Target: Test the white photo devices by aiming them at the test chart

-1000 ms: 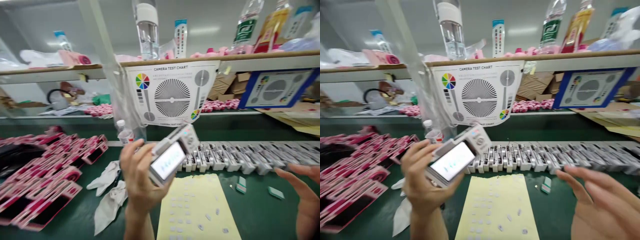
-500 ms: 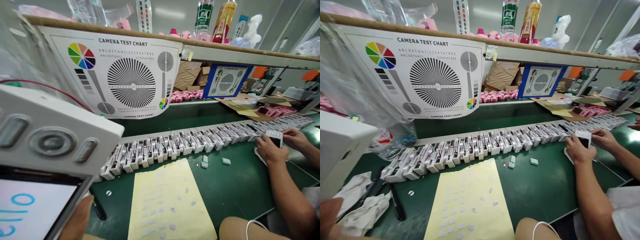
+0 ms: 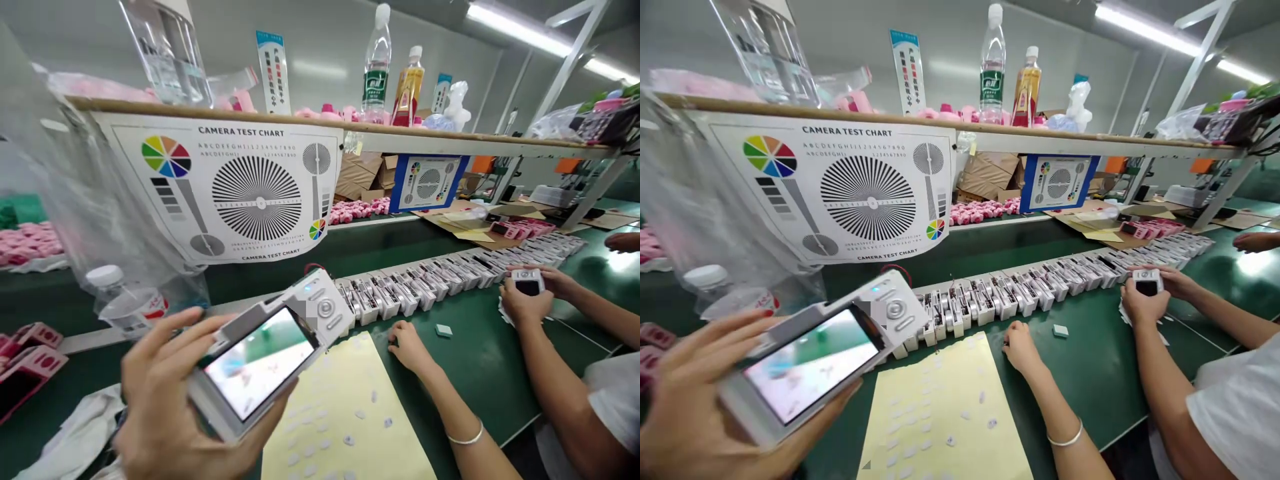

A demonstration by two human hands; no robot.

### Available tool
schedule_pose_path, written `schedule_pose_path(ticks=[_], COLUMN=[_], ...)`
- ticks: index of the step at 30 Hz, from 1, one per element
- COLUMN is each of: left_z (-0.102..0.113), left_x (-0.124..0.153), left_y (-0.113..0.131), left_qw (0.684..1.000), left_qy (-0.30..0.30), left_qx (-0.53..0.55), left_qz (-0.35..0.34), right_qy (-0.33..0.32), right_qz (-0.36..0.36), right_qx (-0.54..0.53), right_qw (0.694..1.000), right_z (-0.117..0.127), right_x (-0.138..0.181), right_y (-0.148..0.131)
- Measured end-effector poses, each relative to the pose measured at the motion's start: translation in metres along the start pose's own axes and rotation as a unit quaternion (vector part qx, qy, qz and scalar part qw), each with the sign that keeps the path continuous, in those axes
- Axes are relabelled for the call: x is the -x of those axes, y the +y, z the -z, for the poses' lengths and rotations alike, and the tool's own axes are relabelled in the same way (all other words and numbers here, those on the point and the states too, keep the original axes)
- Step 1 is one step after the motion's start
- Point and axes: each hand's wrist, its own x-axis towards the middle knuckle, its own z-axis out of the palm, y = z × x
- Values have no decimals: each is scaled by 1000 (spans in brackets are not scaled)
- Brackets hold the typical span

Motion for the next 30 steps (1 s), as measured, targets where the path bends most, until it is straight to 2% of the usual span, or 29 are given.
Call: schedule_pose_path(ticks=[2,4,7,11,15,19,26,28,30], left_z=[-6,-9,-9,-6,-6,-6,0,-1,-3], left_x=[-4,-7,-11,-11,-6,-3,-5,-6,-6], left_y=[5,7,4,0,5,9,8,9,8], left_qw=[998,987,943,885,844,836,812,798,786], left_qy=[-56,-129,-219,-294,-295,-294,-350,-347,-319], left_qx=[3,68,185,284,359,374,398,419,444], left_qz=[-5,63,165,222,267,275,245,260,288], right_qy=[-4,-6,-7,-6,-6,-3,5,13,25], right_qz=[-5,-7,-3,11,28,43,54,52,55], right_qx=[20,32,43,49,41,25,-15,-40,-77], right_qw=[1000,999,999,999,999,999,998,998,995], right_z=[-5,-9,-12,-13,-12,-13,-15,-12,-6], right_x=[-1,-1,-3,-7,-8,-9,-9,-8,-6], right_y=[6,10,14,15,15,16,17,14,7])
